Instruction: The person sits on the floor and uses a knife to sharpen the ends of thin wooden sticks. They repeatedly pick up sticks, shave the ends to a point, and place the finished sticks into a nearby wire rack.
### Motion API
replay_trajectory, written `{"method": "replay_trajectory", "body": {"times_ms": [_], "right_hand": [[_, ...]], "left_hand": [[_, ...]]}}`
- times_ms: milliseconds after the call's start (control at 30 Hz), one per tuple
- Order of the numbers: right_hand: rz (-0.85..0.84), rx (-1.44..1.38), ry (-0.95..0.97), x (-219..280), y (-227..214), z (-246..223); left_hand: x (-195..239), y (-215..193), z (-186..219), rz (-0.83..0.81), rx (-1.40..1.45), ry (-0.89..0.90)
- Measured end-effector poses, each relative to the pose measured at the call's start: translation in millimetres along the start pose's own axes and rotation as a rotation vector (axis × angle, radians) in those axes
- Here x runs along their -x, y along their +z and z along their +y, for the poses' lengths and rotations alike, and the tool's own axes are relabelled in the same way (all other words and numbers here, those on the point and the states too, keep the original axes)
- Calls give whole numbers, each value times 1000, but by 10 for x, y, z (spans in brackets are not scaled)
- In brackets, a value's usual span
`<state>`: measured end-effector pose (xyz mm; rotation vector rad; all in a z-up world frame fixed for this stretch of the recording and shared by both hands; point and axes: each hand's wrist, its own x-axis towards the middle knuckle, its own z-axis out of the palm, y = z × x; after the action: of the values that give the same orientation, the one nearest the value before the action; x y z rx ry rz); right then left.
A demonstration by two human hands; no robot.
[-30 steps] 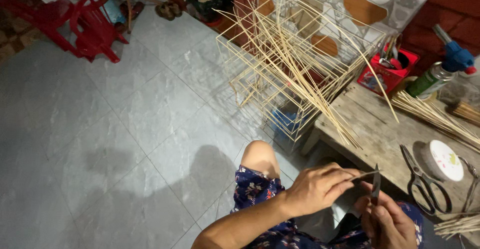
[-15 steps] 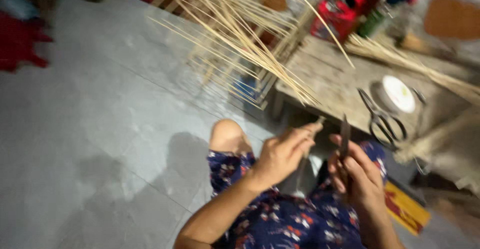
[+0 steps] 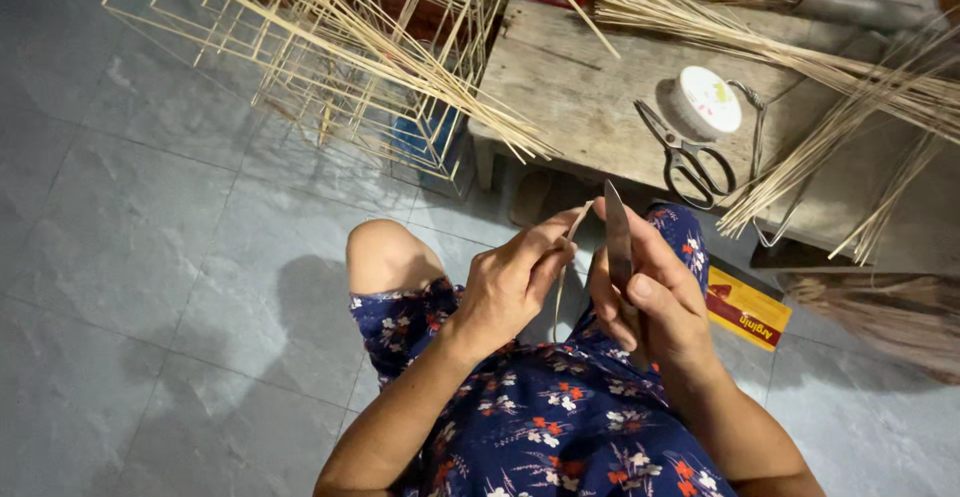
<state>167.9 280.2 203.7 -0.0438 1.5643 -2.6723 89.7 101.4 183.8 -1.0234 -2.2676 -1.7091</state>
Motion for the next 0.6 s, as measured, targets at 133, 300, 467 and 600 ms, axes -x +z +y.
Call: {"method": "replay_trajectory", "body": {"times_ms": [133, 300, 467, 600], "right_hand": [[-45, 22, -37, -35, -47, 23], [-50, 65, -40, -13, -147, 84], [-51, 6, 8, -31, -161, 137], [-44, -44, 51, -6, -83, 97]], "left_hand": [[19, 25, -10, -45, 22, -35], [35, 13, -17, -53, 6, 5], [-10, -23, 30, -19, 112, 1], [-73, -24, 77, 65, 64, 5]]}}
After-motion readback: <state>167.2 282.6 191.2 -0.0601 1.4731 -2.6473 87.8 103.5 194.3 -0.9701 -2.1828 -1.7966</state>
